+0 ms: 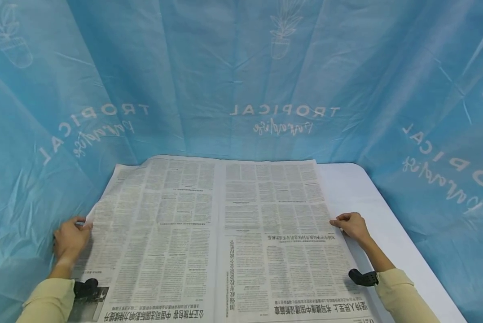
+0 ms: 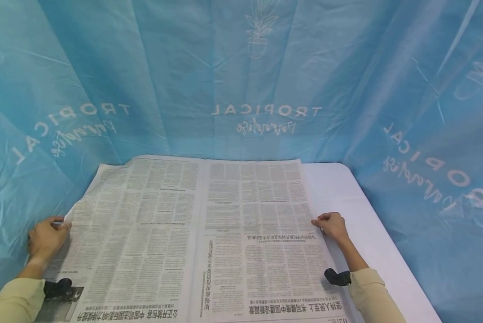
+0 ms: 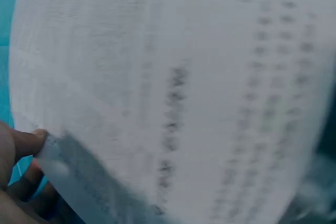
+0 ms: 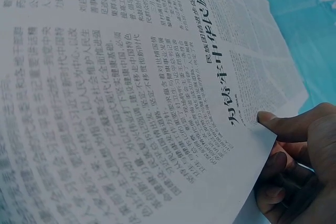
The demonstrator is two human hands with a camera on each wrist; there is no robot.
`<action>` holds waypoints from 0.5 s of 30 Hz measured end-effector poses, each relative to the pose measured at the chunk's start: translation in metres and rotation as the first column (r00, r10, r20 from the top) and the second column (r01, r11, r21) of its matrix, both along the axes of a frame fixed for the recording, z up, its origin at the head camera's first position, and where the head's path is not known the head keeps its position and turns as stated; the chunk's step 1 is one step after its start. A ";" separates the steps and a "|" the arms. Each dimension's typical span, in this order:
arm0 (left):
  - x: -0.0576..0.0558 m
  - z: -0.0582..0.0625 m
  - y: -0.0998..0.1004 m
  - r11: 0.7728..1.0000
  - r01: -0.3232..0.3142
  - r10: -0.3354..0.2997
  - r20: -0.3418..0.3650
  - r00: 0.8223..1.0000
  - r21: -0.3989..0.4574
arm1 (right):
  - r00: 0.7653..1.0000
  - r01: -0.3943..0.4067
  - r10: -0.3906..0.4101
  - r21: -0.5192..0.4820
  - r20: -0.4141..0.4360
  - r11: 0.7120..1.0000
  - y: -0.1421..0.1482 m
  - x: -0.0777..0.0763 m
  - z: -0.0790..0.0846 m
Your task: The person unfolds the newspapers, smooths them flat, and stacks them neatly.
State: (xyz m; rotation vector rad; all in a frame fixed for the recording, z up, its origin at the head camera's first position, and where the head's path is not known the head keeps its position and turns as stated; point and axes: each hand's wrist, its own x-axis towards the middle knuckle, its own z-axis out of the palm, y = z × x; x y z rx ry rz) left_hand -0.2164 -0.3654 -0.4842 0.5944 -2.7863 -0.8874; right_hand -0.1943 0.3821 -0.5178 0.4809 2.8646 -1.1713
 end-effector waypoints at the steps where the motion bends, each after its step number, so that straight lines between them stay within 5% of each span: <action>1: 0.000 0.001 0.000 1.000 0.007 -0.007 -0.004 1.000 -0.001 | 1.000 0.003 -0.003 -0.001 0.002 1.000 0.000 0.000 -0.001; 5: 0.002 0.000 0.001 0.999 0.044 -0.047 -0.123 0.991 -0.030 | 1.000 0.011 -0.011 0.001 0.001 1.000 0.001 0.002 -0.001; 9: 0.002 -0.002 0.003 0.997 0.050 -0.062 -0.268 0.961 -0.051 | 1.000 0.009 -0.009 0.000 -0.014 1.000 0.001 0.002 -0.001; 12: 0.003 -0.004 0.000 0.993 0.107 -0.115 -0.211 0.971 -0.049 | 1.000 0.009 -0.009 0.002 -0.018 1.000 0.002 0.002 -0.002; 15: 0.002 -0.006 -0.009 0.972 0.232 -0.231 -0.024 0.973 0.039 | 1.000 0.010 -0.010 0.007 -0.018 1.000 0.002 0.001 -0.004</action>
